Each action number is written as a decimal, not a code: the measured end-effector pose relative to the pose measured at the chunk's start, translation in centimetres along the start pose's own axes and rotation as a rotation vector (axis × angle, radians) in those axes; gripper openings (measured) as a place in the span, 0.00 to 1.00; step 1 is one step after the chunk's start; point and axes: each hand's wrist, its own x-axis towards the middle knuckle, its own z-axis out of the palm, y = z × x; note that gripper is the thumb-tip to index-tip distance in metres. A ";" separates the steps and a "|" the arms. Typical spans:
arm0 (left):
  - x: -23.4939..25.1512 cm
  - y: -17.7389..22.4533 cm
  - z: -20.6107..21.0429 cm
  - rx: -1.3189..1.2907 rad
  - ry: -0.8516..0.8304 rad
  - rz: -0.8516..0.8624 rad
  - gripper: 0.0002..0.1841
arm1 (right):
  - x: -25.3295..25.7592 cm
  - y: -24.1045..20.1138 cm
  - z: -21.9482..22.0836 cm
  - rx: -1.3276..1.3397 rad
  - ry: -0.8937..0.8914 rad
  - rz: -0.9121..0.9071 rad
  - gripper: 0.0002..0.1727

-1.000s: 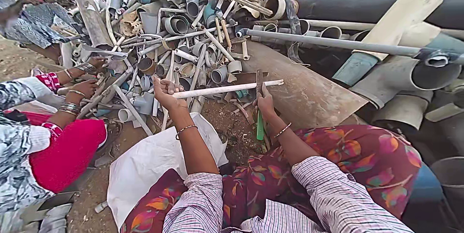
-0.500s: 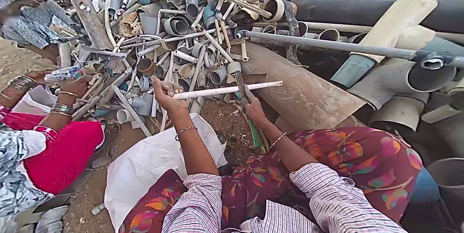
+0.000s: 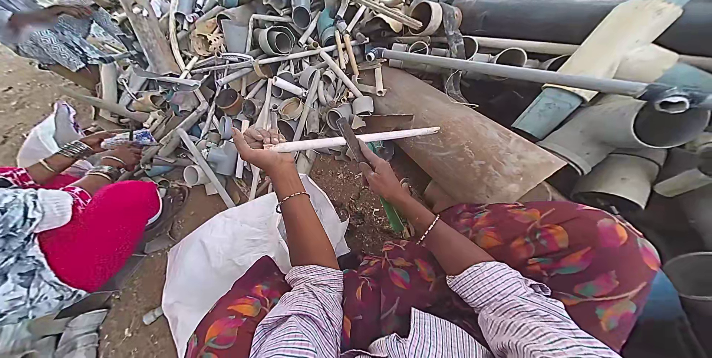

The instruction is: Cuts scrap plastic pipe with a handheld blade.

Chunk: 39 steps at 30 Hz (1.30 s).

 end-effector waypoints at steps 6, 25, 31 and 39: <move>-0.4 0.8 0.9 0.023 0.017 0.007 0.32 | 4.5 4.9 -5.1 0.360 0.557 0.379 0.33; -0.8 0.6 0.0 0.070 0.031 -0.077 0.29 | 2.2 3.0 -2.1 0.098 0.228 0.125 0.32; -1.2 1.0 0.4 0.288 0.142 0.011 0.24 | 3.0 3.3 -3.2 0.274 0.373 0.227 0.32; -1.0 0.3 0.3 0.399 0.087 0.357 0.23 | 1.7 2.0 -0.9 0.203 0.230 0.151 0.32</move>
